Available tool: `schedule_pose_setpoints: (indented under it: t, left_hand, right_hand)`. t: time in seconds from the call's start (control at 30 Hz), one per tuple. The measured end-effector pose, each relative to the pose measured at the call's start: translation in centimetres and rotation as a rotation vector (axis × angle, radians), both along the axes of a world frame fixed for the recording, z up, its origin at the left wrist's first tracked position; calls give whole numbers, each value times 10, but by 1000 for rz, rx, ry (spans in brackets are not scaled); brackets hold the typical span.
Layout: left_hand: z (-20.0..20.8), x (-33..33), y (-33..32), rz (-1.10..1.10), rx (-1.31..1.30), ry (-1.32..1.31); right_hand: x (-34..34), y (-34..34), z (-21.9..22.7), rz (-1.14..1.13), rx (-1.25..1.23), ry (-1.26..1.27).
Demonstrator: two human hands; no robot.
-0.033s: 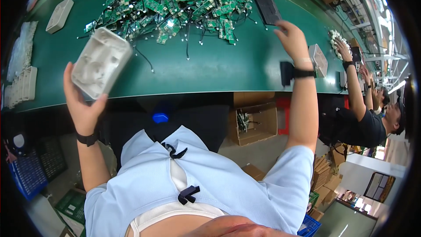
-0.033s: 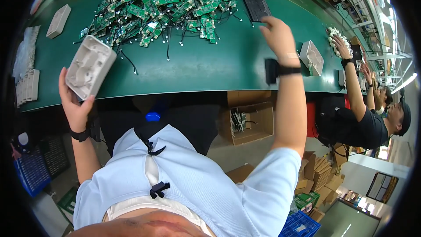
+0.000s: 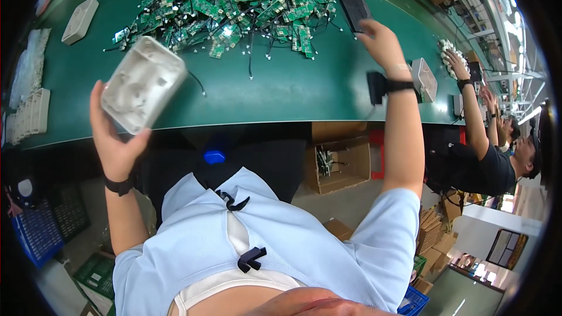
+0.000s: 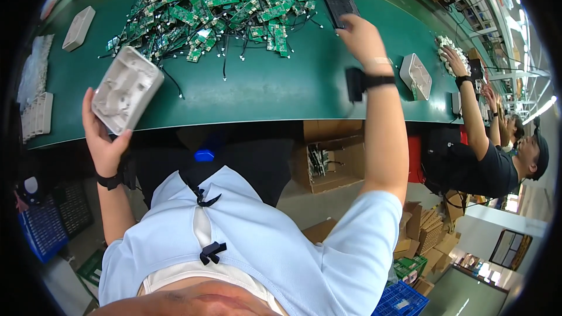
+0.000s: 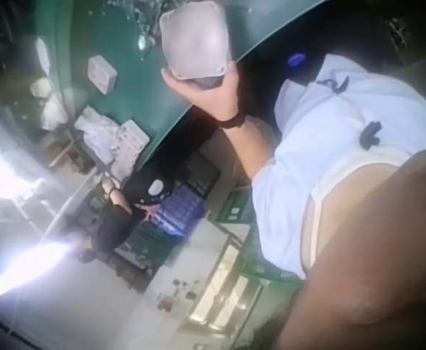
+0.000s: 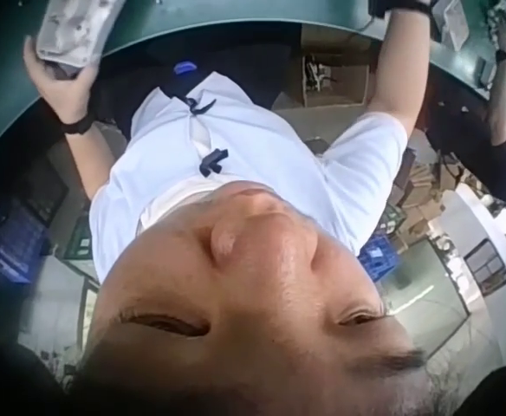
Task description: Assembling electronic components and PCBs into plastic housings at a factory workstation.
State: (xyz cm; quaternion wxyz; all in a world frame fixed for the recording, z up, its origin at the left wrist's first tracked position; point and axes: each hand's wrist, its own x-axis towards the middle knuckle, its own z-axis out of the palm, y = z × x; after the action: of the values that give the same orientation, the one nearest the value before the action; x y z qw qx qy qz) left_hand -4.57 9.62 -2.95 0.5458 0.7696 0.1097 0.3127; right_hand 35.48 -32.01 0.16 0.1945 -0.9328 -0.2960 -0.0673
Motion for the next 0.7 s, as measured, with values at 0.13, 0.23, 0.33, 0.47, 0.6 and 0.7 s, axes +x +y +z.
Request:
schedule_pose_setpoints:
  t: [0.13,0.23,0.33,0.47,0.6,0.7]
  left_hand:
    - [2,11,-37,-147,-49,29]
    - [-3,17,-54,-279,-3,75]
    - [-3,19,-59,-295,89,109]
    - [-1,24,-59,-294,135,142]
    - [-4,32,-59,-315,115,138]
    - [-7,35,-61,-312,91,134]
  right_hand:
    - [56,43,-17,-66,-144,118]
    - [74,64,-17,-173,-592,66]
    - [63,56,-4,-87,-559,88]
    - [33,34,21,-280,169,714]
    - [-11,-2,25,92,899,1222]
    - [-64,16,17,86,1298,1163]
